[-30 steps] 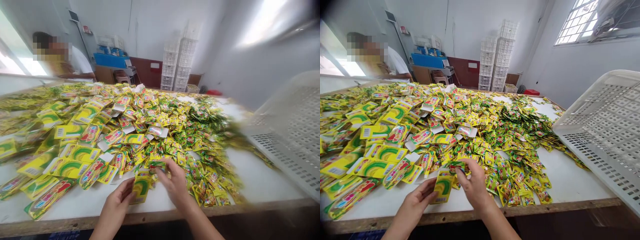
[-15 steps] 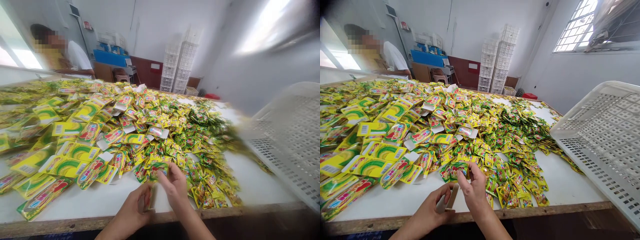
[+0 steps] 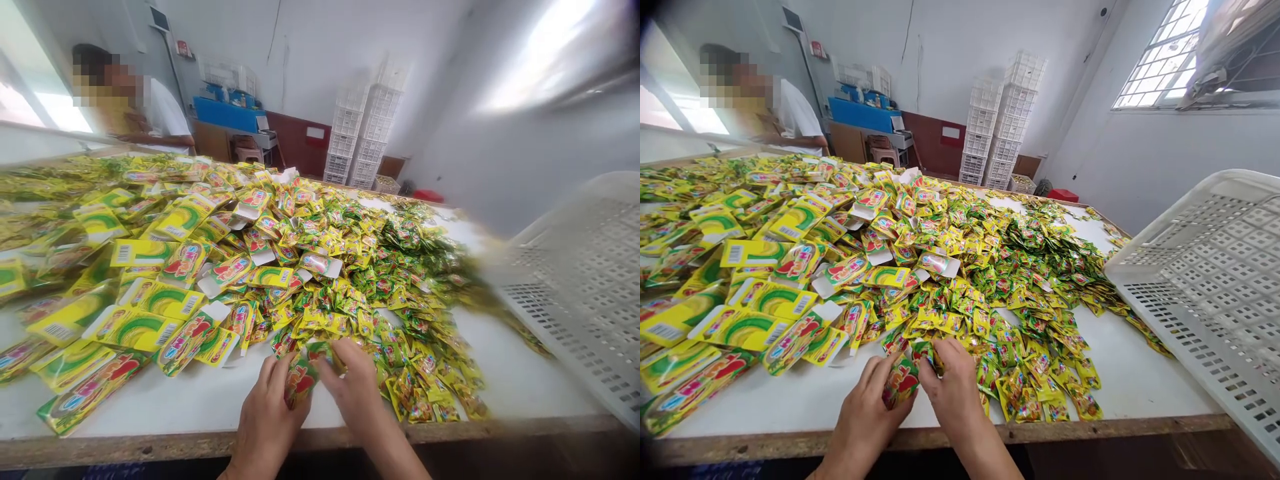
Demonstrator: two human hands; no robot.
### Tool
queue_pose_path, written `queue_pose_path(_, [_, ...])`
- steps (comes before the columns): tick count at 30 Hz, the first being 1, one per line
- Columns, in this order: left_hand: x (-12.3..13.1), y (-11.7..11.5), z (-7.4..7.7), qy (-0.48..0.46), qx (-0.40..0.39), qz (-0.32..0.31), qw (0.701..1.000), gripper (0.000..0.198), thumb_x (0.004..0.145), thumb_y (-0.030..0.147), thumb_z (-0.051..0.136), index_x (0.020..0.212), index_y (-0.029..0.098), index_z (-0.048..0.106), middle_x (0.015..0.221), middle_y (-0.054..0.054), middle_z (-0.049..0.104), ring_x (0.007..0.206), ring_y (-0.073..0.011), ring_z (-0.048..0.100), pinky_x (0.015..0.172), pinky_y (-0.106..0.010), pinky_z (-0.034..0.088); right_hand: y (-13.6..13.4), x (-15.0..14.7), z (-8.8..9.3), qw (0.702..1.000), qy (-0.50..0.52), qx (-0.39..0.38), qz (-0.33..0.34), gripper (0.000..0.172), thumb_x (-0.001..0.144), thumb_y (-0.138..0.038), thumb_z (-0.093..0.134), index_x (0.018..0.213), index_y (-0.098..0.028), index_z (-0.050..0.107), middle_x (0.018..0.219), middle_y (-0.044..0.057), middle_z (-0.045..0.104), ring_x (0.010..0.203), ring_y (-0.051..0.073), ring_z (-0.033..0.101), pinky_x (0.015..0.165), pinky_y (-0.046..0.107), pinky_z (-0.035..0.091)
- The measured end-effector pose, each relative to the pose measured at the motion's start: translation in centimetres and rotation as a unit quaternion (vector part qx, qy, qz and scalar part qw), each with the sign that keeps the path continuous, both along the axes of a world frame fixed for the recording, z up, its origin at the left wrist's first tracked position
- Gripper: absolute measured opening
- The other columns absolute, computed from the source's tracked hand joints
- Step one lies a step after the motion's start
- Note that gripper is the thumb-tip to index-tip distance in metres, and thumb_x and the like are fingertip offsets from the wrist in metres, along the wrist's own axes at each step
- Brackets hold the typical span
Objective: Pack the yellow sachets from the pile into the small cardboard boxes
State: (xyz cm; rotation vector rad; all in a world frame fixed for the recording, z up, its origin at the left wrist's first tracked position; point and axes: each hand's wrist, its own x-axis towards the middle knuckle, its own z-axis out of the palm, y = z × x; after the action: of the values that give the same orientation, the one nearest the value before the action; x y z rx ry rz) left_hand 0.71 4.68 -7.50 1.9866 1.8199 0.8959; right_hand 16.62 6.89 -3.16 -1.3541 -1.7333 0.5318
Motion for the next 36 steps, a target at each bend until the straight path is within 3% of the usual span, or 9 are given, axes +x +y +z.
queue_pose_path(5, [0.9,-0.3,-0.4,0.004,-0.017,0.015,1.0,0.04,0.08,0.029,0.062,0.118,0.022,0.053,0.102,-0.007,0.056,0.09,-0.027,0.066,0.071,-0.037,0.055,1.0,1.2,1.6,0.992,-0.047,-0.065,0.102,0.022,0.078,-0.01,0.061,0.061,-0.019,0.05,0.067,-0.004,0.047,0.064,0.012,0.046,0.057,0.024,0.03])
queue_pose_path(10, [0.7,-0.4,-0.3,-0.121,-0.081,-0.012,0.989,0.036,0.075,0.033,0.07,0.106,0.023,0.054,0.101,-0.005,0.06,0.093,-0.0277,0.063,0.077,-0.038,0.051,1.7,1.4,2.6,0.974,-0.081,-0.108,0.18,0.016,0.076,-0.005,0.061,0.069,-0.02,0.059,0.076,-0.002,0.057,0.073,0.013,0.055,0.064,0.022,0.036])
queue_pose_path(13, [-0.1,0.0,0.4,-0.288,-0.177,-0.082,0.937,0.026,0.083,0.039,0.062,0.103,0.023,0.056,0.091,-0.002,0.067,0.087,-0.0254,0.065,0.076,-0.035,0.051,1.9,1.2,2.7,0.98,-0.044,-0.114,0.156,0.024,0.077,-0.008,0.067,0.095,-0.024,0.064,0.085,-0.002,0.065,0.08,0.016,0.06,0.069,0.023,0.041])
queue_pose_path(15, [-0.6,0.3,0.7,-0.388,-0.206,-0.123,0.89,0.029,0.083,0.038,0.063,0.106,0.022,0.059,0.097,-0.003,0.07,0.095,-0.0259,0.064,0.082,-0.033,0.051,2.1,1.1,2.8,0.982,-0.032,-0.101,0.158,0.024,0.079,-0.007,0.069,0.096,-0.025,0.066,0.084,-0.003,0.067,0.079,0.015,0.061,0.07,0.023,0.042])
queue_pose_path(17, [-0.9,0.4,0.8,-0.44,-0.209,-0.137,0.863,0.035,0.081,0.035,0.068,0.113,0.022,0.061,0.108,-0.004,0.07,0.105,-0.0267,0.062,0.089,-0.033,0.049,2.3,1.1,3.1,0.98,-0.042,-0.067,0.18,0.019,0.08,-0.006,0.069,0.087,-0.024,0.069,0.085,-0.002,0.066,0.083,0.015,0.06,0.075,0.024,0.042])
queue_pose_path(20, [-1.0,0.5,0.6,-0.45,-0.217,-0.137,0.855,0.04,0.081,0.032,0.069,0.118,0.021,0.062,0.114,-0.005,0.07,0.108,-0.0267,0.06,0.092,-0.033,0.047,2.9,1.3,3.7,0.976,-0.066,-0.031,0.207,0.019,0.074,-0.008,0.077,0.082,-0.024,0.073,0.093,0.001,0.063,0.094,0.018,0.056,0.083,0.028,0.042])
queue_pose_path(23, [-1.0,0.4,0.4,-0.456,-0.234,-0.136,0.848,0.038,0.08,0.033,0.071,0.114,0.02,0.063,0.109,-0.005,0.071,0.105,-0.0272,0.061,0.09,-0.034,0.047,3.3,1.1,3.5,0.973,-0.042,-0.072,0.216,0.018,0.069,-0.008,0.081,0.077,-0.022,0.072,0.093,0.0,0.064,0.095,0.018,0.056,0.086,0.03,0.041])
queue_pose_path(29, [-1.1,0.2,0.2,-0.498,-0.245,-0.116,0.824,0.034,0.079,0.032,0.072,0.111,0.022,0.063,0.112,-0.004,0.071,0.104,-0.0243,0.062,0.093,-0.033,0.048,1.7,-1.2,0.5,0.991,0.075,-0.101,0.041,0.015,0.074,-0.004,0.072,0.074,-0.018,0.068,0.089,0.002,0.065,0.091,0.018,0.057,0.084,0.031,0.042])
queue_pose_path(36, [-1.3,0.1,0.2,-0.488,-0.246,-0.099,0.832,0.041,0.079,0.035,0.072,0.117,0.021,0.062,0.117,-0.005,0.07,0.108,-0.0251,0.062,0.094,-0.032,0.047,1.1,0.7,1.4,0.987,-0.102,-0.02,0.122,0.011,0.075,-0.027,0.08,0.072,-0.023,0.07,0.109,0.001,0.064,0.11,0.024,0.049,0.091,0.038,0.037])
